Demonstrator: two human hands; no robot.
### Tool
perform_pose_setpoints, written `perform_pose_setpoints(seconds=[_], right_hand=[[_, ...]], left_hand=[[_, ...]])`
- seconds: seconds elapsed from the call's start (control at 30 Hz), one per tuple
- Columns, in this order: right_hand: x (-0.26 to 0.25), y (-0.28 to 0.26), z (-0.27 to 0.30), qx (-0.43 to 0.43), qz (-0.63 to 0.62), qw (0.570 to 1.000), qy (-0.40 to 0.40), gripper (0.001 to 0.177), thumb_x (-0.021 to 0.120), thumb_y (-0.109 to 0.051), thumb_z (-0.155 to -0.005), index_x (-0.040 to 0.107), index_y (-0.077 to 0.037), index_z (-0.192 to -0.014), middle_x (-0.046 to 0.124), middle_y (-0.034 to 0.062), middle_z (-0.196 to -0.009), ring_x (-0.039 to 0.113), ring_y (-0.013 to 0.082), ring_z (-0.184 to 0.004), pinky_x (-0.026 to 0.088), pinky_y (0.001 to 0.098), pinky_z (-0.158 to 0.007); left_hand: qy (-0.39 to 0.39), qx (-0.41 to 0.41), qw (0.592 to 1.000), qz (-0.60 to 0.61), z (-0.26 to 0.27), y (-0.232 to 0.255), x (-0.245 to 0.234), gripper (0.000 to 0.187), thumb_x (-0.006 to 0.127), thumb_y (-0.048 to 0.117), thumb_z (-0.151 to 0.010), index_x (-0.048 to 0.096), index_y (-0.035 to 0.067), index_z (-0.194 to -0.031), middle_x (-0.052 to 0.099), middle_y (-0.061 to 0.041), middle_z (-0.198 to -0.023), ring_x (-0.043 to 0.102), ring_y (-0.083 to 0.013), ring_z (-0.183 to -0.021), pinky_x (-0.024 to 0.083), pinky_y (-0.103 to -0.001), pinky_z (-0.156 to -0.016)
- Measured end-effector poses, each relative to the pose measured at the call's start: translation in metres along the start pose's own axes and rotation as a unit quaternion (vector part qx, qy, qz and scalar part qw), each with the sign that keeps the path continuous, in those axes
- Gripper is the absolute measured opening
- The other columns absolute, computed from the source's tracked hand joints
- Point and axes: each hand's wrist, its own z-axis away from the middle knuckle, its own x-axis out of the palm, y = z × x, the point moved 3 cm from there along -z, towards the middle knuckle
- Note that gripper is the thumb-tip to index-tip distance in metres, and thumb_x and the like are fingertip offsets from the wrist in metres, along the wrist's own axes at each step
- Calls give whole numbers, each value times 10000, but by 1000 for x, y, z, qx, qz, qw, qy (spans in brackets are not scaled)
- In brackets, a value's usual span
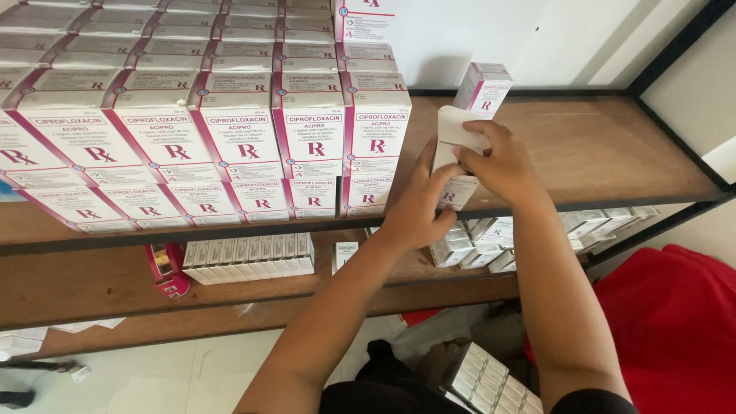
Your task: The person sits on the floor and organizes medicine boxes on a wooden shelf. They open boxes to check the contents, remove plastic wrapping from a stack of boxes, and arrange them neatly on the shelf.
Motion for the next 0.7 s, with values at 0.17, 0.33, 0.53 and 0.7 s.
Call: perform_pose_setpoints(seconds=[0.17,0.33,0.53,0.7], right_hand=[[-1,8,-3,22,-81,996,13,382,634,-104,-902,638,-5,-1271,678,191,-1201,707,218,-901,579,323,-705],[-5,26,-2,19,-175,983,47,341,482,31,-897,618,-7,-1207,660,150,-1190,667,183,-882,553,299,-660],[3,42,19,42,-251,966,41,261,506,129,-855,589,-25,-1049,676,120,-1156,657,155,-921,576,286,-757],[1,52,20,30,-262,964,21,235,513,111,-909,659,-28,-1029,698,100,-1126,670,141,-985,613,288,-884]], left_hand=[[0,0,1000,-1,1,2,-1,636,665,-43,-740,581,142,-1343,122,-293,-1687,252,-536,-1566,416,-511,-1221],[-9,-32,999,-2,-1,7,-3,626,675,-35,-725,584,141,-1319,75,-315,-1680,224,-560,-1543,488,-487,-1129],[4,-31,999,-29,1,8,0,662,685,-36,-740,558,114,-1372,88,-319,-1673,253,-557,-1533,468,-500,-1148],[9,-66,998,-9,0,11,0,803,583,-55,-782,353,56,-1543,125,-359,-1670,267,-545,-1541,577,-408,-977]])
